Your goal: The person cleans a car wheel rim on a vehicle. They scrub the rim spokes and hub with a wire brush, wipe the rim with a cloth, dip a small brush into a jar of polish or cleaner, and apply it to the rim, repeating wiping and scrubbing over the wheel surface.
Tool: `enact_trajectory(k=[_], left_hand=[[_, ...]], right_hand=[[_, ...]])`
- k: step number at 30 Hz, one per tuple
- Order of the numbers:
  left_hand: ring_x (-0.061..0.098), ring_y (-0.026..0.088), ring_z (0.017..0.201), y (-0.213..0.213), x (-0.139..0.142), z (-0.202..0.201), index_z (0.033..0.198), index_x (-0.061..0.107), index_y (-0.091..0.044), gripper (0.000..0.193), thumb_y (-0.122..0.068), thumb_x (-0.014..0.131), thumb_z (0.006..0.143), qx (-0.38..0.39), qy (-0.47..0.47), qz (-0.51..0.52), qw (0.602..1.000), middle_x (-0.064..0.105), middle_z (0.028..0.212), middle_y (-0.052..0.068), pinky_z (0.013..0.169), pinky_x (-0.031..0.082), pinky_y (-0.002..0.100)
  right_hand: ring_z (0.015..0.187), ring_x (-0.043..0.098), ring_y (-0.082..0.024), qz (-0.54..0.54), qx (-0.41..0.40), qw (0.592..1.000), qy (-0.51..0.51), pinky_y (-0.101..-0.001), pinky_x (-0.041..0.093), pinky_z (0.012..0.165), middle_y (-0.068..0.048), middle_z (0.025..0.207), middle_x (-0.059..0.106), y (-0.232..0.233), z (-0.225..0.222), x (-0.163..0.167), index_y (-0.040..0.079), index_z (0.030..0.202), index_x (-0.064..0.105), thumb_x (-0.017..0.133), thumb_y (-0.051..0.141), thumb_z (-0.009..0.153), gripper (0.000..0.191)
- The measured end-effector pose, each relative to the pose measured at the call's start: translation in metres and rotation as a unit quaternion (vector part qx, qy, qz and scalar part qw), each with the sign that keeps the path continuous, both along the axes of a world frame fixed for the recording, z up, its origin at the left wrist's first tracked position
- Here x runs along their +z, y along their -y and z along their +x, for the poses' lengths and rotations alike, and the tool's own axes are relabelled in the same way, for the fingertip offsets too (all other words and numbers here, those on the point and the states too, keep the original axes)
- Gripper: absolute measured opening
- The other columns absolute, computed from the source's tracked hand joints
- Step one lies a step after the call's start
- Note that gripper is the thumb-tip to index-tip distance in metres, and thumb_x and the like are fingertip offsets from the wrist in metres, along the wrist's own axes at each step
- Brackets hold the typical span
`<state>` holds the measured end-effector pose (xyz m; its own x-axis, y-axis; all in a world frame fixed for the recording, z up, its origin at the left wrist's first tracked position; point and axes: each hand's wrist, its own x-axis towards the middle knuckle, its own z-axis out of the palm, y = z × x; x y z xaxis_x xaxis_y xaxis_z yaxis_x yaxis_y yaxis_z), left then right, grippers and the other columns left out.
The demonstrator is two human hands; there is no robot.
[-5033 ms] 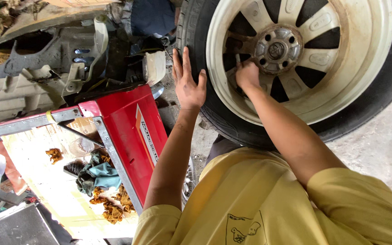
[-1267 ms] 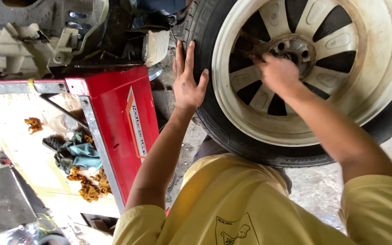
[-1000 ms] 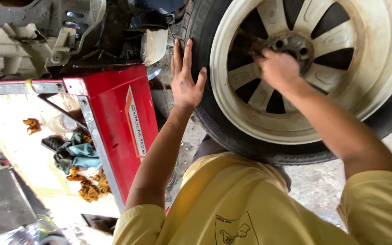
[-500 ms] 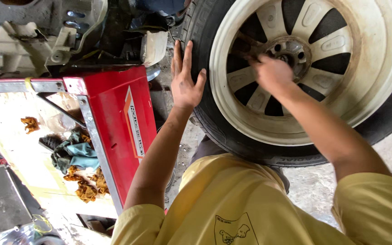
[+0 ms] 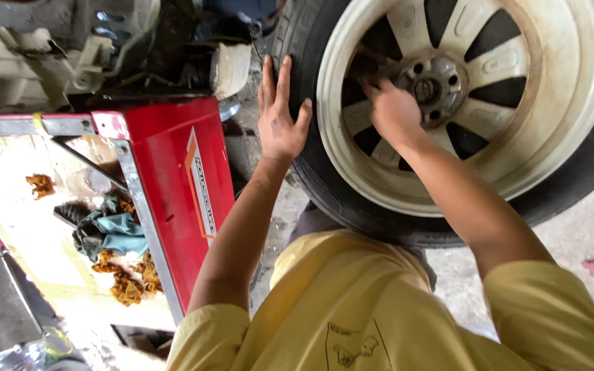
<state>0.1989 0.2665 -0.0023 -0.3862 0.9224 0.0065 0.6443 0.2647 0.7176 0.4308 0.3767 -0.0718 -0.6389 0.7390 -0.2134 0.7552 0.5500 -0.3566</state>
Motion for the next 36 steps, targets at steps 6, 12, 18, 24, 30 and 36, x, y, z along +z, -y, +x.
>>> enact_trajectory(k=[6,12,18,24,30,36], left_hand=[[0.027,0.045,0.158,-0.001,-0.003,-0.001,0.165,0.03,-0.023,0.079,-0.025,0.069,0.096,-0.01,-0.032,-0.001,0.999,0.021,0.174,0.018,0.132,0.025,0.05],[0.028,0.044,0.159,-0.001,0.0,-0.004,0.165,0.03,-0.021,0.079,-0.022,0.068,0.096,-0.023,-0.026,0.014,0.999,0.021,0.173,0.02,0.132,0.025,0.052],[0.029,0.046,0.156,0.001,0.0,-0.004,0.165,0.03,-0.021,0.078,-0.023,0.066,0.096,-0.016,-0.002,0.01,1.0,0.02,0.173,0.021,0.129,0.028,0.049],[0.028,0.047,0.157,-0.002,-0.003,-0.006,0.165,0.029,-0.02,0.079,-0.026,0.067,0.097,-0.023,-0.02,0.017,0.999,0.021,0.173,0.022,0.131,0.025,0.052],[0.024,0.046,0.16,-0.002,-0.006,-0.007,0.166,0.028,-0.021,0.08,-0.024,0.067,0.096,-0.026,-0.018,0.029,0.999,0.019,0.172,0.023,0.131,0.024,0.052],[0.024,0.046,0.159,-0.002,-0.006,-0.006,0.165,0.028,-0.021,0.079,-0.025,0.067,0.097,-0.024,-0.01,0.02,0.999,0.019,0.172,0.023,0.13,0.025,0.052]], right_hand=[[0.09,0.069,-0.043,-0.043,-0.125,0.987,-0.087,-0.0487,0.058,0.073,-0.027,0.112,0.068,0.015,-0.003,-0.006,0.008,0.135,0.069,0.058,-0.006,0.087,0.051],[0.096,0.068,-0.045,-0.074,-0.211,0.951,-0.214,-0.0483,0.057,0.083,-0.032,0.109,0.069,0.03,-0.037,-0.04,0.003,0.138,0.066,0.053,-0.006,0.091,0.05],[0.103,0.069,-0.044,-0.043,-0.239,0.935,-0.257,-0.0451,0.055,0.089,-0.031,0.112,0.07,0.036,-0.049,-0.048,0.0,0.128,0.069,0.058,0.0,0.094,0.036],[0.106,0.068,-0.042,-0.15,-0.311,0.908,-0.237,-0.045,0.054,0.09,-0.027,0.114,0.069,0.041,-0.058,-0.043,0.003,0.129,0.069,0.056,0.003,0.094,0.037],[0.113,0.068,-0.039,-0.089,-0.316,0.892,-0.31,-0.0423,0.054,0.095,-0.028,0.119,0.068,0.049,-0.072,-0.034,-0.001,0.13,0.068,0.059,0.0,0.093,0.037],[0.099,0.074,-0.041,-0.237,-0.377,0.861,-0.246,-0.0418,0.058,0.084,-0.026,0.128,0.062,0.041,-0.062,-0.01,0.001,0.141,0.056,0.046,-0.01,0.085,0.057]])
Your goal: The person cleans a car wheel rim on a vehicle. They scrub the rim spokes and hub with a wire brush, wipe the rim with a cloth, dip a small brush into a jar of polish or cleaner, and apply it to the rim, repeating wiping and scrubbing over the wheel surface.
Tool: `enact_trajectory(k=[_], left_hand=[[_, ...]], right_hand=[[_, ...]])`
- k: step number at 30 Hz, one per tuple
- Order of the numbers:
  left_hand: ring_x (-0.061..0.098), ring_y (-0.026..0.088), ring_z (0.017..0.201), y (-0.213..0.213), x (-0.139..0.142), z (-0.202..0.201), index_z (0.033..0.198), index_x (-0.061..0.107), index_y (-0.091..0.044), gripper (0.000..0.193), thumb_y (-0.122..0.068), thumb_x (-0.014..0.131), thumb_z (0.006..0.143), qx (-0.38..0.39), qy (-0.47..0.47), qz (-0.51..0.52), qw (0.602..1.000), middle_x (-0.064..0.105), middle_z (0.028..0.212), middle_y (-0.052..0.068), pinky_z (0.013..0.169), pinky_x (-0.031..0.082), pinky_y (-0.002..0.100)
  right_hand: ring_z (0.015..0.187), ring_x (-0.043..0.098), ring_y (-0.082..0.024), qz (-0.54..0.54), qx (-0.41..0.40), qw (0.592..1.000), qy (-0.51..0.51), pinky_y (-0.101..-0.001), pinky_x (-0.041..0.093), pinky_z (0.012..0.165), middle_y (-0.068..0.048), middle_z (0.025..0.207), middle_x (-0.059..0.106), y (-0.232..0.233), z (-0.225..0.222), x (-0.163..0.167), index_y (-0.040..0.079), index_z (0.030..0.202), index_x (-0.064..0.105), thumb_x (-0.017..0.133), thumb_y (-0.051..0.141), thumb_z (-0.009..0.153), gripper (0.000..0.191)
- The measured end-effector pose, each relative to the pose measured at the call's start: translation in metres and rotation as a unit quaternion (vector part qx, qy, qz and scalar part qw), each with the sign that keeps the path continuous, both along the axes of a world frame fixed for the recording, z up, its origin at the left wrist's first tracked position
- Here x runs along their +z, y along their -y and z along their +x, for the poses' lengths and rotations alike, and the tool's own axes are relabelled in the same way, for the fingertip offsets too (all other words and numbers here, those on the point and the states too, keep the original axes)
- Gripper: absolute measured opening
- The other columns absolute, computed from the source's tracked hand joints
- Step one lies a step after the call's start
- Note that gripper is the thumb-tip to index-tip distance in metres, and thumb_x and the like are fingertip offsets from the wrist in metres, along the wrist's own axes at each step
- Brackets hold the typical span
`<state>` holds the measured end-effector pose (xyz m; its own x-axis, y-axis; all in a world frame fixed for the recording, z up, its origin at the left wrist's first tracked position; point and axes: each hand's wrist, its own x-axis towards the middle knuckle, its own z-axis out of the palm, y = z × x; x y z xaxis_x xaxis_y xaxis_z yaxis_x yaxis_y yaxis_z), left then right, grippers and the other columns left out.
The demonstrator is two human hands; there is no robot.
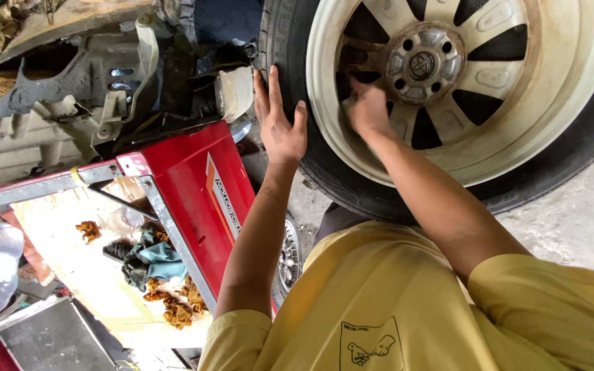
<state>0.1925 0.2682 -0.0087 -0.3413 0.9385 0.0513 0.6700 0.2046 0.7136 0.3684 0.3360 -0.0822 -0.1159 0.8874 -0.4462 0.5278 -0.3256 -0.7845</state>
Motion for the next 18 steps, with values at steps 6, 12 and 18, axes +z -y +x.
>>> enact_trajectory(k=[6,12,18], left_hand=[[0.025,0.045,0.159,0.0,0.001,0.001,0.165,0.03,-0.021,0.078,-0.024,0.065,0.096,0.0,-0.005,-0.001,1.0,0.02,0.174,0.022,0.131,0.025,0.053],[0.02,0.047,0.16,0.001,-0.001,0.0,0.165,0.029,-0.019,0.079,-0.026,0.067,0.096,-0.005,-0.005,0.01,1.0,0.019,0.172,0.024,0.131,0.023,0.053],[0.023,0.044,0.161,0.001,0.0,0.0,0.165,0.03,-0.021,0.078,-0.026,0.066,0.097,-0.003,-0.007,0.011,1.0,0.02,0.174,0.023,0.133,0.024,0.051]], right_hand=[[0.113,0.069,-0.037,0.135,0.024,0.99,0.031,-0.0385,0.054,0.099,-0.031,0.125,0.067,0.0,-0.008,-0.015,0.0,0.138,0.064,0.052,-0.006,0.093,0.047],[0.116,0.07,-0.031,0.11,-0.063,0.992,-0.027,-0.0356,0.051,0.099,-0.025,0.125,0.07,-0.001,0.007,-0.032,-0.001,0.134,0.065,0.047,-0.008,0.086,0.051],[0.106,0.071,-0.034,0.082,-0.03,0.996,-0.011,-0.0377,0.054,0.091,-0.026,0.118,0.071,-0.001,0.004,-0.026,0.0,0.135,0.065,0.053,-0.003,0.093,0.044]])
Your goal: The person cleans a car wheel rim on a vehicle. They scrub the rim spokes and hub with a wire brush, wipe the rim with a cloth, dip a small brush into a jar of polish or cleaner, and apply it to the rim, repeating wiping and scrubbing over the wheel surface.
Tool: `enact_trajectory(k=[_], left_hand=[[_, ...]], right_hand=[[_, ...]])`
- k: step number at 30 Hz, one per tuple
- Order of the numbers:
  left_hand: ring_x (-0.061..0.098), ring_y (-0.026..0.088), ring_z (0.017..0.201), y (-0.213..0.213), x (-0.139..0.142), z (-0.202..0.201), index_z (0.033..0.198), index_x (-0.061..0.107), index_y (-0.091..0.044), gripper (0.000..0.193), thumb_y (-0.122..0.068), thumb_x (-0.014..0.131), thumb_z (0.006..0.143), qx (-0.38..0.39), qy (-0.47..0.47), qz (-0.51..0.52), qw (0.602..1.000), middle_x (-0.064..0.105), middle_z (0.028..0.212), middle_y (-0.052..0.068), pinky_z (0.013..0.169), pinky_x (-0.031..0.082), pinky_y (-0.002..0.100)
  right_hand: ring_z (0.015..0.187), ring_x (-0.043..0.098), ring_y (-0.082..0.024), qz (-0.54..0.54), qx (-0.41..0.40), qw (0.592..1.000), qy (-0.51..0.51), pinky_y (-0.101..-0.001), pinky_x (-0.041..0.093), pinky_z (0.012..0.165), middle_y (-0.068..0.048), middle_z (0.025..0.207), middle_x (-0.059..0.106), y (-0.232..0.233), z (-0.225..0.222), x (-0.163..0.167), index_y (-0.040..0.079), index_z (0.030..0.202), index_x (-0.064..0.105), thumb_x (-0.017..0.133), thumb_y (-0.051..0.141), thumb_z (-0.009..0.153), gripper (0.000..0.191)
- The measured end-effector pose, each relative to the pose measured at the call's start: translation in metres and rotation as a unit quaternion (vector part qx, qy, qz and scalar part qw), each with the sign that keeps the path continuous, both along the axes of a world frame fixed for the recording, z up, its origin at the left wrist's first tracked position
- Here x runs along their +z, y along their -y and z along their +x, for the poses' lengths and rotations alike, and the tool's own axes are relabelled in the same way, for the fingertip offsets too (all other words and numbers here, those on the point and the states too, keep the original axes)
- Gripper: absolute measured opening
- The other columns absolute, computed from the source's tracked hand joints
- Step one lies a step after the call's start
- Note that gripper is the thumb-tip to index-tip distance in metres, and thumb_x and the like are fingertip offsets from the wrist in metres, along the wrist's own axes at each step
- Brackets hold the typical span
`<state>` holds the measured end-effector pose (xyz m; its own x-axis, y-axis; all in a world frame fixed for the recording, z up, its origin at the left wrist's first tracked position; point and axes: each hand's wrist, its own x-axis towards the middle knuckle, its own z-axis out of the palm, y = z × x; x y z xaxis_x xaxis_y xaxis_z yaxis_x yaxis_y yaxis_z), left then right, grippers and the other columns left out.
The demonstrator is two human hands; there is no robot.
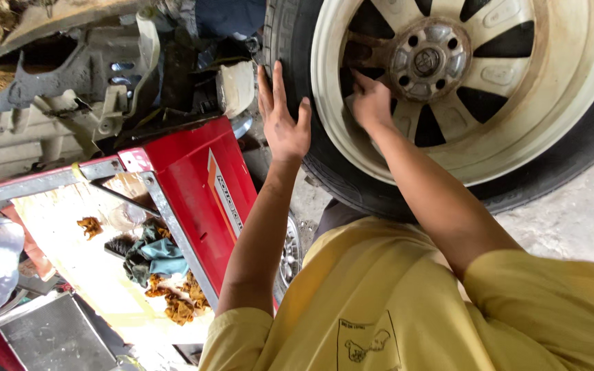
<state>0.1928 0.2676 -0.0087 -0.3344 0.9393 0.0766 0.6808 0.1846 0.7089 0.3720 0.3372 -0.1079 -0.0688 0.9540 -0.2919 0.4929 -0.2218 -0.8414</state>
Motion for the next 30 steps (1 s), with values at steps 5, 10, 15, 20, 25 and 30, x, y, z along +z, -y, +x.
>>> enact_trajectory(k=[5,10,15,20,25,30], left_hand=[[0.024,0.045,0.159,0.001,0.003,0.0,0.166,0.027,-0.02,0.078,-0.028,0.066,0.098,-0.005,0.003,-0.003,1.0,0.019,0.173,0.023,0.131,0.023,0.052],[0.023,0.045,0.16,0.0,0.002,-0.001,0.166,0.026,-0.02,0.079,-0.027,0.066,0.098,-0.006,-0.01,-0.006,1.0,0.018,0.173,0.023,0.132,0.021,0.054],[0.023,0.046,0.159,0.002,0.002,-0.001,0.166,0.026,-0.021,0.08,-0.026,0.066,0.096,-0.003,0.009,-0.025,1.0,0.017,0.174,0.023,0.13,0.024,0.052],[0.022,0.046,0.16,0.002,0.004,0.0,0.166,0.026,-0.02,0.081,-0.022,0.067,0.096,-0.006,0.0,-0.011,1.0,0.018,0.173,0.023,0.131,0.022,0.053],[0.025,0.046,0.159,0.001,0.004,-0.001,0.166,0.028,-0.02,0.08,-0.023,0.067,0.096,0.001,0.013,-0.013,1.0,0.019,0.173,0.024,0.131,0.025,0.053],[0.025,0.047,0.158,0.003,0.004,0.0,0.165,0.028,-0.018,0.079,-0.023,0.066,0.096,-0.005,0.008,-0.009,1.0,0.019,0.172,0.025,0.13,0.024,0.053]], right_hand=[[0.089,0.071,-0.038,-0.054,-0.048,0.997,0.029,-0.0442,0.054,0.078,-0.025,0.104,0.074,-0.003,0.0,0.001,0.001,0.122,0.071,0.054,0.004,0.098,0.03],[0.083,0.07,-0.037,-0.129,0.012,0.987,0.096,-0.0475,0.051,0.075,-0.027,0.096,0.073,-0.006,0.002,-0.005,0.0,0.107,0.074,0.059,0.013,0.102,0.021],[0.084,0.068,-0.042,0.018,0.027,0.996,0.082,-0.0476,0.053,0.074,-0.03,0.094,0.071,-0.003,0.006,-0.008,-0.003,0.101,0.076,0.065,0.01,0.099,0.017],[0.08,0.072,-0.038,-0.049,-0.036,0.998,0.023,-0.0454,0.054,0.073,-0.024,0.093,0.074,0.002,0.003,-0.01,0.0,0.101,0.075,0.058,0.01,0.099,0.02],[0.086,0.067,-0.044,0.004,0.03,0.996,0.081,-0.0483,0.053,0.075,-0.03,0.097,0.07,0.003,0.002,-0.012,-0.003,0.105,0.075,0.063,0.01,0.1,0.018],[0.086,0.073,-0.039,-0.015,-0.016,1.0,0.007,-0.0451,0.055,0.077,-0.025,0.097,0.073,0.002,0.004,-0.015,-0.001,0.107,0.073,0.058,0.007,0.096,0.02]])
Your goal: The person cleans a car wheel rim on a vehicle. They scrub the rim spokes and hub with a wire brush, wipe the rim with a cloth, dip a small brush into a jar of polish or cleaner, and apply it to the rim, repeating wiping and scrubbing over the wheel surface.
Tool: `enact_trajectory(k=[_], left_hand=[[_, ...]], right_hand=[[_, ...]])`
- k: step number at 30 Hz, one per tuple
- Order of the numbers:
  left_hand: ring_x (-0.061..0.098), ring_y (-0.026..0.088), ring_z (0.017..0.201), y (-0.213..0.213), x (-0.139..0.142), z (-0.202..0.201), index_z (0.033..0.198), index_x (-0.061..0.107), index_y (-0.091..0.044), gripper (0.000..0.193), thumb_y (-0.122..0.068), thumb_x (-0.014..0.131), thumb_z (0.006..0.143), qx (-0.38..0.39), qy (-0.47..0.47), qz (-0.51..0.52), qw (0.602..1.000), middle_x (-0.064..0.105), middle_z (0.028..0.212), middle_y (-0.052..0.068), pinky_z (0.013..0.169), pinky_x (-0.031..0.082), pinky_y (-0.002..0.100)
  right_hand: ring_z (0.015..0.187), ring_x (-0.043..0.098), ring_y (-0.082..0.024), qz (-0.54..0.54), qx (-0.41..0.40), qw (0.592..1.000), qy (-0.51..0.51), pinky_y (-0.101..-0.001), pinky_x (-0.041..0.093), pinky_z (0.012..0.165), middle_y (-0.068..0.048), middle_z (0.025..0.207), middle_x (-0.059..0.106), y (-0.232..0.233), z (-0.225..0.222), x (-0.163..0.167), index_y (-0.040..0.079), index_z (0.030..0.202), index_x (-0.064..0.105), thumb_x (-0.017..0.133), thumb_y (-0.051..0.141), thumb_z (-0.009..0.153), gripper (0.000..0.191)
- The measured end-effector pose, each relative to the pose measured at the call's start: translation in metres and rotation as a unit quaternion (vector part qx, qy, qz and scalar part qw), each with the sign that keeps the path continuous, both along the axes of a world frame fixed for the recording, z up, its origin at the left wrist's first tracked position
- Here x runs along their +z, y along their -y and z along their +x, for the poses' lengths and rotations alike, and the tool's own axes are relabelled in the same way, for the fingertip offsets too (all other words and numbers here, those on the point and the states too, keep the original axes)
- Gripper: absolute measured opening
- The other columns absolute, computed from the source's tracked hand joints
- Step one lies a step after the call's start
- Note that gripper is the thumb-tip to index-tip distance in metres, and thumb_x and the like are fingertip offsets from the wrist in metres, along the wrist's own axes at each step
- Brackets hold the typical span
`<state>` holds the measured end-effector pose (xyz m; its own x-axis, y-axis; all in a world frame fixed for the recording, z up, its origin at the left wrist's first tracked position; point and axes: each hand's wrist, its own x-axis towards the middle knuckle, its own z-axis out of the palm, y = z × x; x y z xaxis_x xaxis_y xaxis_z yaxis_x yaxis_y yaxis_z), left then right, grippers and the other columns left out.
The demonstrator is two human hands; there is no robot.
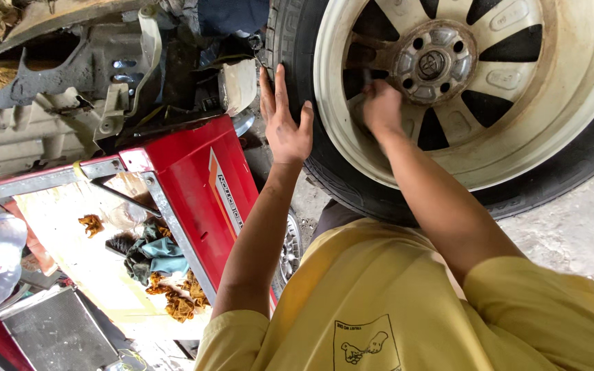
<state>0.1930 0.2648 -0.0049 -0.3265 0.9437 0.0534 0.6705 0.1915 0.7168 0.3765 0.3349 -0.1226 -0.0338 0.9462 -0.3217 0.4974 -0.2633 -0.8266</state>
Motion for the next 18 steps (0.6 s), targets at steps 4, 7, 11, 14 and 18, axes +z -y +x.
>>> enact_trajectory(k=[4,7,11,14,18], left_hand=[[0.024,0.047,0.16,-0.0015,0.0005,-0.0002,0.166,0.029,-0.019,0.078,-0.024,0.066,0.097,0.0,0.001,0.018,1.0,0.018,0.173,0.024,0.131,0.025,0.052],[0.024,0.047,0.159,-0.0013,0.0004,-0.0006,0.166,0.028,-0.021,0.079,-0.025,0.065,0.095,0.003,-0.009,-0.003,1.0,0.019,0.173,0.022,0.13,0.026,0.053],[0.025,0.046,0.158,-0.0008,-0.001,0.0001,0.166,0.026,-0.023,0.079,-0.026,0.065,0.097,0.007,-0.001,-0.023,1.0,0.018,0.173,0.021,0.128,0.028,0.053],[0.025,0.047,0.158,-0.0017,-0.0015,-0.0002,0.166,0.026,-0.023,0.079,-0.026,0.066,0.097,0.008,-0.01,-0.021,1.0,0.018,0.174,0.02,0.128,0.026,0.054],[0.027,0.046,0.158,-0.0011,-0.0005,0.0,0.166,0.026,-0.024,0.08,-0.025,0.066,0.096,0.008,0.003,-0.016,1.0,0.018,0.174,0.02,0.129,0.028,0.053]], right_hand=[[0.095,0.065,-0.05,0.04,0.057,0.993,0.092,-0.0507,0.052,0.078,-0.033,0.1,0.069,-0.0017,-0.0009,-0.0002,-0.003,0.108,0.074,0.062,0.008,0.1,0.018],[0.095,0.07,-0.045,0.031,-0.013,0.997,0.064,-0.0473,0.054,0.08,-0.029,0.1,0.072,-0.0014,0.0,-0.0002,-0.002,0.108,0.074,0.058,0.007,0.101,0.02],[0.09,0.069,-0.047,0.021,0.037,0.998,0.05,-0.0482,0.053,0.075,-0.031,0.098,0.07,0.0009,0.0033,-0.0017,-0.002,0.113,0.072,0.061,0.009,0.099,0.021],[0.092,0.069,-0.047,0.028,0.02,0.998,0.059,-0.0479,0.053,0.078,-0.03,0.1,0.071,0.0009,0.0039,-0.0024,-0.001,0.113,0.073,0.059,0.01,0.099,0.022],[0.093,0.07,-0.046,0.011,0.023,0.998,0.051,-0.0472,0.055,0.08,-0.03,0.1,0.07,0.0009,0.001,0.0018,0.001,0.114,0.073,0.058,0.012,0.101,0.023]])
